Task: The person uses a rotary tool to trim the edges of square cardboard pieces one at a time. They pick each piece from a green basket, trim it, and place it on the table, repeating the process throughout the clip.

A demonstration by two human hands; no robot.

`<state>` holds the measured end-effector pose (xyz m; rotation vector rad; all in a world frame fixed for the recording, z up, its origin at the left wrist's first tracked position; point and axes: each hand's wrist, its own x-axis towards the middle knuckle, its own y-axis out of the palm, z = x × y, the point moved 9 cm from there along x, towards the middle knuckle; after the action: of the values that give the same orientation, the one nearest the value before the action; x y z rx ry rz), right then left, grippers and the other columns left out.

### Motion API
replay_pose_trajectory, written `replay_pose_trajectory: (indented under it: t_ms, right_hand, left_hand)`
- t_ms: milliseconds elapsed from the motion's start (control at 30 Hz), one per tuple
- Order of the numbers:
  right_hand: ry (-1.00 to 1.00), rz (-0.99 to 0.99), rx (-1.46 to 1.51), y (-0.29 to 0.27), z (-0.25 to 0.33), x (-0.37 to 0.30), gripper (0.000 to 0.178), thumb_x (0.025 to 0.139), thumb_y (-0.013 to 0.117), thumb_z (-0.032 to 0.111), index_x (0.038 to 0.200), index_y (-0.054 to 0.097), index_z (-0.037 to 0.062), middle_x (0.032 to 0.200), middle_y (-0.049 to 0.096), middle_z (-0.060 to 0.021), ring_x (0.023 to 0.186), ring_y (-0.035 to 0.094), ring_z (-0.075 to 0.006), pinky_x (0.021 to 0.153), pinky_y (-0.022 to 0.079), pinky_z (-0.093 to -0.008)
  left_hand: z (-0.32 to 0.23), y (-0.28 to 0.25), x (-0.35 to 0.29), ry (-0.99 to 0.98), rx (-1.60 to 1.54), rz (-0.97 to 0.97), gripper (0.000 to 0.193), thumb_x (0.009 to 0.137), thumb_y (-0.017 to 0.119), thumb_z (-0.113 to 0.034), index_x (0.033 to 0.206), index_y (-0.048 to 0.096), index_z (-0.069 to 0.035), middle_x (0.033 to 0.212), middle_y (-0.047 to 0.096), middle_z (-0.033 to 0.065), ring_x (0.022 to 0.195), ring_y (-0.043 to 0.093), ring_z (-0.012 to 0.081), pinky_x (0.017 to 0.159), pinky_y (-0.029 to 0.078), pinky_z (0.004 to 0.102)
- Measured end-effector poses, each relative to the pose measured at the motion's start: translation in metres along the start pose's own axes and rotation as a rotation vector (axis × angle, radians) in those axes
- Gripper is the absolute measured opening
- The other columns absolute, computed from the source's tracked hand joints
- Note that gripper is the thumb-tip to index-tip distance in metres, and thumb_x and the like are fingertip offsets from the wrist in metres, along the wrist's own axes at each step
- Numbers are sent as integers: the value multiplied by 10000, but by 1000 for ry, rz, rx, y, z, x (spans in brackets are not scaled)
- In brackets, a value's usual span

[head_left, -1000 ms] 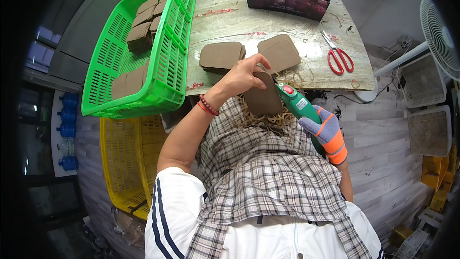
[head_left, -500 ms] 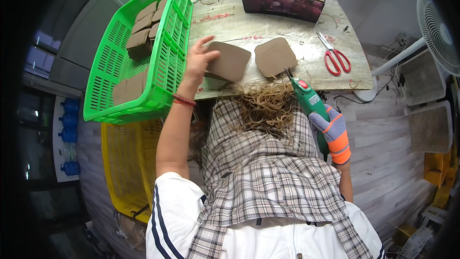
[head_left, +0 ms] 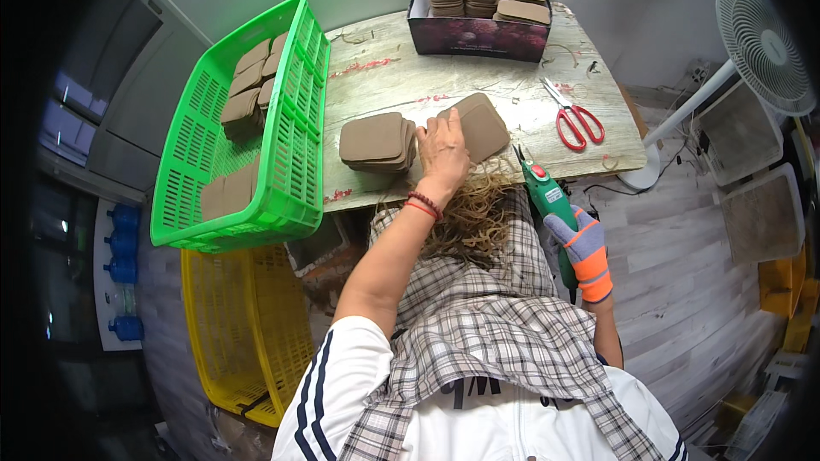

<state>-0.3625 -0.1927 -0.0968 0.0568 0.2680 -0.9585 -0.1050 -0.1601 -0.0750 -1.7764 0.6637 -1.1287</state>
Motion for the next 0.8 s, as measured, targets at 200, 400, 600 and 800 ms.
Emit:
replay_pose_trajectory:
  t_ms: [200,400,600,800]
  right_hand:
    - [46,-25,53,-11,-10,3,237,798,707,199,923,597,31,613,546,13,491,472,-41,457,380,-195]
    - [10,-32,60,-4,4,-2,259,792,719,195,945,600,24,633,560,10,508,488,-39,459,390,-191]
    - [-45,-23,-42,8,14,-4,325,779,731,200,1003,601,5,680,591,-4,538,515,-42,475,418,-196]
    - [-120,2,-114,14,26,-4,332,779,728,189,1015,595,-4,690,594,-7,536,510,-41,473,417,-197]
  left_hand:
    - [8,7,-32,-195,-618,-103,257,652,686,-14,866,545,-40,860,489,101,879,472,269,759,381,398]
    - [3,16,-29,-610,-2073,-190,178,872,547,46,1020,476,-23,1080,584,106,957,599,192,838,519,320]
    - [-8,18,-24,-688,-2346,-228,334,853,561,56,1166,480,-27,1160,564,107,1090,540,247,977,442,409]
    - [-20,32,-28,-796,-2473,-224,357,854,562,50,1191,485,-41,1175,562,103,1095,537,255,995,427,435]
